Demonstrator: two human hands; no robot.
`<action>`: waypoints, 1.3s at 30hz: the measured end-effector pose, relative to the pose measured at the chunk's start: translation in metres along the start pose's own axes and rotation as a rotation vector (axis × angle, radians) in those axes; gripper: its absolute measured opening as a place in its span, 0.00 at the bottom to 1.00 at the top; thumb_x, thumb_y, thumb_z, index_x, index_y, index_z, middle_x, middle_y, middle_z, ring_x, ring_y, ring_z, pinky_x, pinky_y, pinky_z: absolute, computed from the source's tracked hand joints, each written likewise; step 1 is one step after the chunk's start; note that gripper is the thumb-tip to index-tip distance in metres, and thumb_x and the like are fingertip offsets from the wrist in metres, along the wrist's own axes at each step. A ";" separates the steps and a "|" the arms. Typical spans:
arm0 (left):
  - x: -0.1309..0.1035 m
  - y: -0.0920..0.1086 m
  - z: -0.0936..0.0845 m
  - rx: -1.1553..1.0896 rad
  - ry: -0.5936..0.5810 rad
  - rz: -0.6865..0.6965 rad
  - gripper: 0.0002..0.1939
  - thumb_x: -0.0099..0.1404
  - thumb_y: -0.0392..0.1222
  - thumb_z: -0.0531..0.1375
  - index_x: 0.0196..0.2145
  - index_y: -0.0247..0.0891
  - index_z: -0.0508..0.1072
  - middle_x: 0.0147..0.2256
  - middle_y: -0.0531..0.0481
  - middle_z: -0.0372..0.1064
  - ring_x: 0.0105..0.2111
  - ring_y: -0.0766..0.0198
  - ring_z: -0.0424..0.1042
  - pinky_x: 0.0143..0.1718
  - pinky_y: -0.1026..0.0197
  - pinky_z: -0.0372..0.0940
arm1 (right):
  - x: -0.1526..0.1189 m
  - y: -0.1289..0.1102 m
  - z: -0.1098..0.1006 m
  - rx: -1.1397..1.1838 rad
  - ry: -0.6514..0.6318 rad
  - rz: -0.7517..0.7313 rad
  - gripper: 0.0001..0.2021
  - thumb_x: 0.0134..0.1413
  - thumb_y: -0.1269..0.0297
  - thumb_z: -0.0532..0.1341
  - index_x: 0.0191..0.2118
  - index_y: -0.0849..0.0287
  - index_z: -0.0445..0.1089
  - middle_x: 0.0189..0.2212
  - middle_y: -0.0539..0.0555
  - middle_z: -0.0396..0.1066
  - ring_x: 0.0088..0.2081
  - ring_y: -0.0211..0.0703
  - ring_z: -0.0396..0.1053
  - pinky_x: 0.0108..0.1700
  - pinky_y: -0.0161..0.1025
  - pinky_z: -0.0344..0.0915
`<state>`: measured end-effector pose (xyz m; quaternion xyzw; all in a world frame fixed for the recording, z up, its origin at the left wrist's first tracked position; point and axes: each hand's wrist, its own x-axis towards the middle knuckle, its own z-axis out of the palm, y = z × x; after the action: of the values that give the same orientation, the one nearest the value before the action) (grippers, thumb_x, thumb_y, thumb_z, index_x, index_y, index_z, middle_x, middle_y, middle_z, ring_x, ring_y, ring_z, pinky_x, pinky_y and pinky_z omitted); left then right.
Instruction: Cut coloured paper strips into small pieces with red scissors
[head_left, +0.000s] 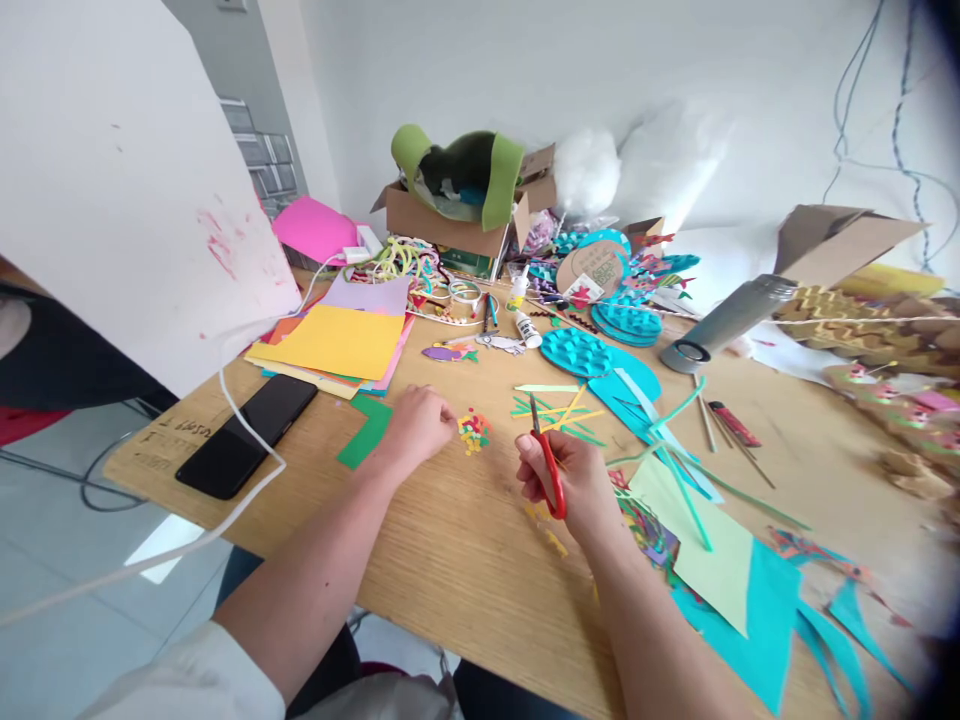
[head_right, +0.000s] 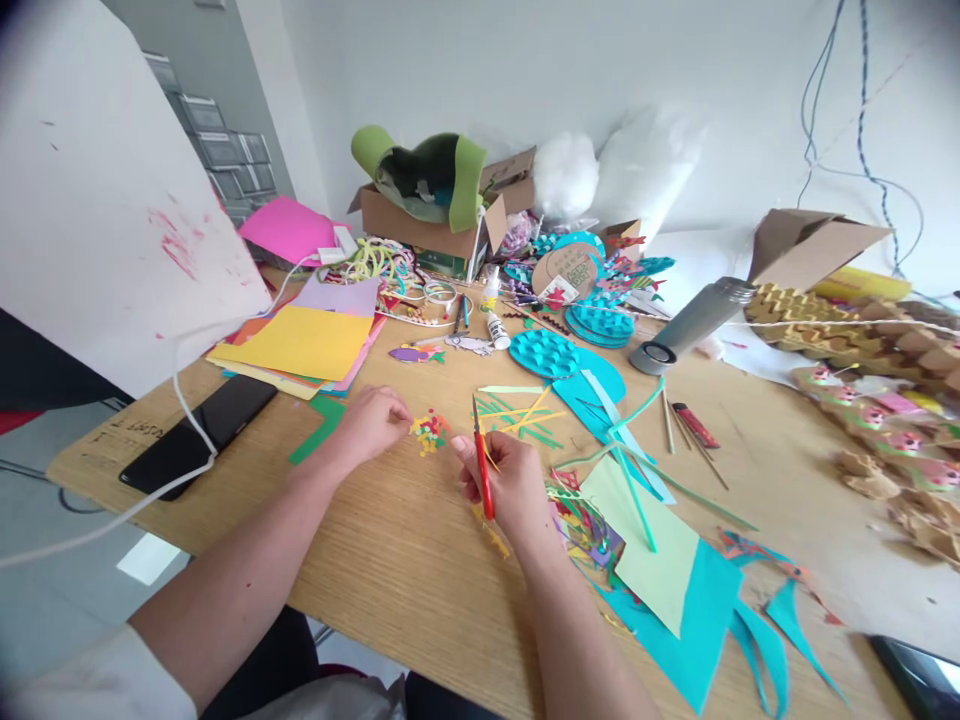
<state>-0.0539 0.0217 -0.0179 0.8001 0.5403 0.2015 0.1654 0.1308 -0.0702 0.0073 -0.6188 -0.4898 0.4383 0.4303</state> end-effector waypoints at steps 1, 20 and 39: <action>0.000 -0.001 0.000 0.010 0.007 0.005 0.07 0.54 0.33 0.60 0.26 0.38 0.79 0.31 0.43 0.75 0.38 0.55 0.71 0.45 0.54 0.62 | 0.000 -0.001 0.000 0.000 0.006 -0.001 0.24 0.43 0.42 0.65 0.21 0.61 0.64 0.15 0.50 0.68 0.14 0.36 0.66 0.15 0.29 0.59; -0.019 0.035 -0.024 -0.291 0.341 0.549 0.13 0.58 0.34 0.58 0.40 0.42 0.75 0.49 0.45 0.66 0.53 0.55 0.62 0.57 0.48 0.57 | -0.005 0.004 0.009 -1.199 0.216 -0.419 0.14 0.58 0.55 0.55 0.27 0.60 0.66 0.22 0.55 0.72 0.23 0.44 0.71 0.23 0.36 0.44; -0.031 0.048 -0.015 -0.186 -0.009 0.689 0.25 0.50 0.51 0.67 0.45 0.37 0.74 0.46 0.42 0.71 0.54 0.49 0.61 0.57 0.46 0.57 | -0.011 -0.010 0.008 -1.332 0.010 -0.257 0.04 0.54 0.72 0.57 0.36 0.60 0.65 0.31 0.56 0.75 0.31 0.48 0.75 0.26 0.37 0.52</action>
<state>-0.0340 -0.0241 0.0135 0.9176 0.2175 0.2903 0.1622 0.1193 -0.0786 0.0159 -0.6908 -0.7228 -0.0145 0.0081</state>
